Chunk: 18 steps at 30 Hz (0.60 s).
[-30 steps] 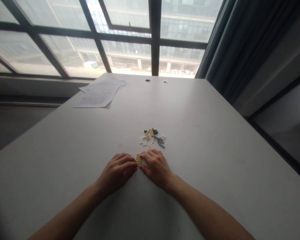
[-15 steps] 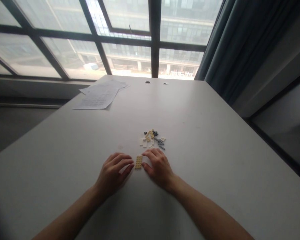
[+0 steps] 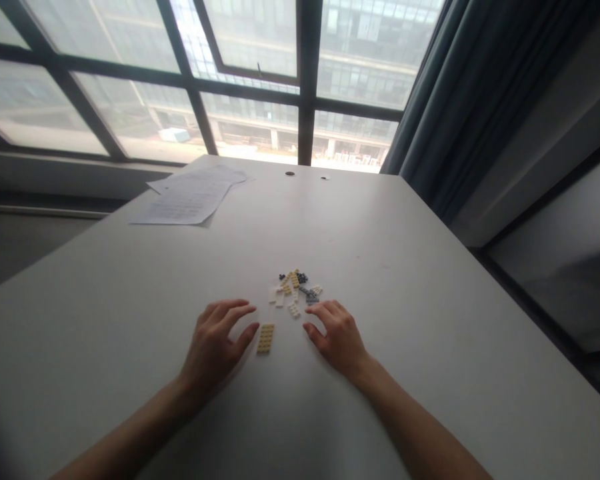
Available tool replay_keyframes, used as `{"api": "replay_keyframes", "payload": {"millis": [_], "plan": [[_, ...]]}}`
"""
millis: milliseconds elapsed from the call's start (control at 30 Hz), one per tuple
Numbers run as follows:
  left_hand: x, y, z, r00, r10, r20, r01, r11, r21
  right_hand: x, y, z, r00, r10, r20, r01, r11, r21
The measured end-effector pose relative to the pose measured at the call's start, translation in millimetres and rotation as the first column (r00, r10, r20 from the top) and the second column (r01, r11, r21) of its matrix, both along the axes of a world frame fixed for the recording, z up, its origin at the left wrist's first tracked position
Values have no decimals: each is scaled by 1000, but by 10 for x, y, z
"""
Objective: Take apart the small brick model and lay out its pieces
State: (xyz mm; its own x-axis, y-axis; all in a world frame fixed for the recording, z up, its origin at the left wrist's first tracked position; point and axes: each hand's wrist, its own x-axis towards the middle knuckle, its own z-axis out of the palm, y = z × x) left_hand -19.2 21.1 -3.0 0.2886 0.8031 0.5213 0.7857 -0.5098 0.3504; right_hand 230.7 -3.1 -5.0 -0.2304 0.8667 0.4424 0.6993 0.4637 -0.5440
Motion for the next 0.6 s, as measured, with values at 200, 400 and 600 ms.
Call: {"api": "replay_keyframes", "payload": {"millis": [200, 400, 600], "plan": [[480, 659, 303, 966, 57, -251, -116, 967, -226, 98, -62, -111, 988, -130, -87, 130, 991, 2], [780, 1095, 282, 932, 53, -359, -164, 944, -285, 53, -43, -146, 989, -104, -108, 107, 994, 19], [795, 1160, 209, 924, 33, -380, -157, 942, -298, 37, -46, -146, 988, -103, -117, 104, 995, 8]]}}
